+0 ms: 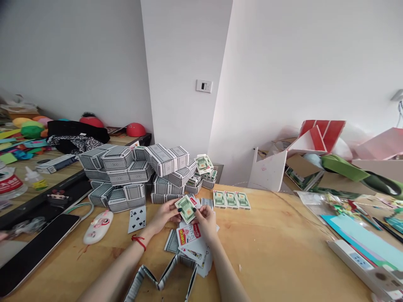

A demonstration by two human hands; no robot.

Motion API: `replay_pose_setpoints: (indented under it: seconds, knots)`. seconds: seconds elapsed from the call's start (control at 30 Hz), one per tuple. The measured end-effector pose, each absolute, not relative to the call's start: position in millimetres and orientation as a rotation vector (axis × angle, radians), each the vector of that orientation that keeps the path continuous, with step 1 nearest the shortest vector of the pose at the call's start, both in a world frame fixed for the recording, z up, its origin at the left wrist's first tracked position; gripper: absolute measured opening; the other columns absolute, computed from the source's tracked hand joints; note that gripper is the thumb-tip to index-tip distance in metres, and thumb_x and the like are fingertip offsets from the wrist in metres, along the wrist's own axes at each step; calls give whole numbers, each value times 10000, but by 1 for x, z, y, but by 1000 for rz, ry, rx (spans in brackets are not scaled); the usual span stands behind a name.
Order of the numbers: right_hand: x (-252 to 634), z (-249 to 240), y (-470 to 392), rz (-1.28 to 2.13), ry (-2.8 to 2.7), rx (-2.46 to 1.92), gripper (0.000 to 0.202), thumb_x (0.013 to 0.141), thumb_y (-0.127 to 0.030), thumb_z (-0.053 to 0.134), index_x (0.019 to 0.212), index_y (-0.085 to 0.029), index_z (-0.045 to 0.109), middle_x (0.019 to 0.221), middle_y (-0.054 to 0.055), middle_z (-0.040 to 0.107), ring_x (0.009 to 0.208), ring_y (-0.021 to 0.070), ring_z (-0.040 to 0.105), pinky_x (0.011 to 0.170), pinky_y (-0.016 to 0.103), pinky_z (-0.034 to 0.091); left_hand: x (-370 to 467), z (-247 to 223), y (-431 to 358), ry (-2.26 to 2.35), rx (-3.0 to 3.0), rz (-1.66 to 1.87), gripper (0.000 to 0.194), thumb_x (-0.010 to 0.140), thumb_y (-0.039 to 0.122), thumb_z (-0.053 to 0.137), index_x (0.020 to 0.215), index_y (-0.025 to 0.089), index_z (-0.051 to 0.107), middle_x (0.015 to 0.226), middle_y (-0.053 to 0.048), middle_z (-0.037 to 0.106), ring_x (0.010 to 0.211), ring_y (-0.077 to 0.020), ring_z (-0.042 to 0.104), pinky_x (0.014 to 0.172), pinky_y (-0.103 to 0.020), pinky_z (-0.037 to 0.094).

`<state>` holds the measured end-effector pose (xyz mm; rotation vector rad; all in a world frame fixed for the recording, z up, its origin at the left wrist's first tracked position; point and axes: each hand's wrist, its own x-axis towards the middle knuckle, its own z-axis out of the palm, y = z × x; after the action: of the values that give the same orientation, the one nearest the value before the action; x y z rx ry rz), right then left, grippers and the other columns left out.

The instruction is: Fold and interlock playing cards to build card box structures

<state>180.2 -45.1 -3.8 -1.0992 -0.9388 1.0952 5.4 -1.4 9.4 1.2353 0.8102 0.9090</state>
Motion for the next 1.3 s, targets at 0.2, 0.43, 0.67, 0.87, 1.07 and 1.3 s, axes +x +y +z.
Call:
replay_pose_setpoints:
  seconds: [0.2,0.43,0.67,0.87,1.07,1.3]
  knots:
    - [183,1,-49,1169,-983,-1073,420,597,-478,732,851,-167,609,777,33,663,642,168,631,567,291,541,4,9,0,763,1182,912,532,734,296,641,1222,160,480,871,-59,647,595,-114,578,558,-250,490]
    - [184,-6,-46,1140,-931,-1075,392,555,-491,753,604,-181,517,630,-16,628,525,135,600,527,273,520,3,7,3,789,1218,956,528,738,313,627,1227,163,496,750,-20,625,584,-110,533,539,-226,444]
    - [186,-4,-48,1159,-953,-1069,348,601,-472,735,698,-186,561,624,-14,621,538,139,601,540,273,525,4,7,2,801,1220,985,479,747,330,617,1187,172,515,767,-18,624,588,-108,538,525,-219,446]
    - [185,-1,-49,1177,-975,-1053,392,632,-463,715,885,-177,630,796,38,669,673,174,632,580,285,540,5,8,-2,807,1163,1001,418,727,345,636,1074,160,493,736,-6,615,601,-130,600,573,-278,521]
    - [183,3,-52,1171,-1034,-1003,381,655,-414,707,963,-199,646,885,58,685,773,208,638,604,298,536,6,11,-6,716,1134,970,436,710,247,662,1109,174,503,1015,-80,626,836,-186,636,751,-360,534]
    - [180,4,-52,914,-1123,-1036,234,640,-350,708,844,-237,694,930,41,687,944,248,606,842,386,491,7,9,-8,717,1187,965,345,614,158,722,949,141,642,1006,-92,674,944,-239,616,834,-401,493]
